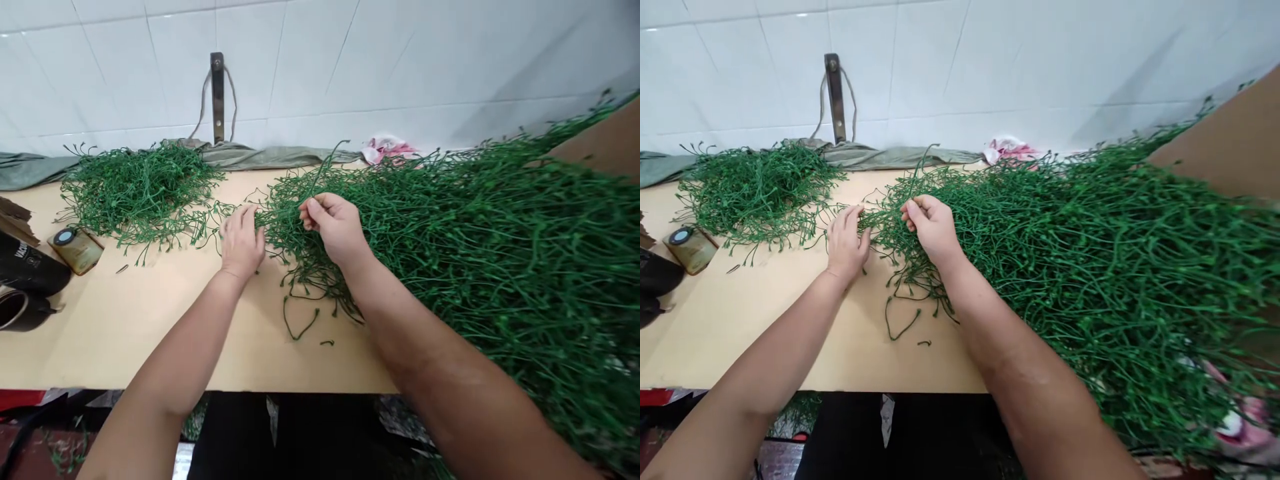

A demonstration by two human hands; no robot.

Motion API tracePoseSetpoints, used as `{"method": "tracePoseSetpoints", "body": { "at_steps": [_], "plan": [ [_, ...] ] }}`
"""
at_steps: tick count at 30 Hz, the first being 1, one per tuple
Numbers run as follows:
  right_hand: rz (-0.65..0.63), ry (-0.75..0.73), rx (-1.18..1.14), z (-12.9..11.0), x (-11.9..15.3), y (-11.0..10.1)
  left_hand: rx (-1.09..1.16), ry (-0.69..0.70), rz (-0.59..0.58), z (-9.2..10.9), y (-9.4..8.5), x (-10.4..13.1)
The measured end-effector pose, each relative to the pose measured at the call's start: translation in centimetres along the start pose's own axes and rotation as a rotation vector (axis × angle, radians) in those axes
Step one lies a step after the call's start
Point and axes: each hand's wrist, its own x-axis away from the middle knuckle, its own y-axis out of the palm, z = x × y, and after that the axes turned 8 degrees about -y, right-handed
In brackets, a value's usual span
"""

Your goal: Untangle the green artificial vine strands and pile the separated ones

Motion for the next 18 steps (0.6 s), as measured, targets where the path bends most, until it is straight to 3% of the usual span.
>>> {"method": "tracePoseSetpoints", "body": {
  "at_steps": [8, 15, 18],
  "plan": [
    [-0.122, 0.037, -0.195, -0.3, 0.4, 0.7, -0.067, -0.052, -0.101, -0.1, -0.1, -0.2],
    [-0.121, -0.036, 0.126, 2.0, 1.9, 1.2, 0.286, -0.064, -0.098, -1.2, 0.7, -0.9],
    [-0.276, -0.032, 0.145, 2.2, 2.4, 1.5, 0.316, -0.049, -0.107, -1.0, 0.6, -0.8]
  ]
}}
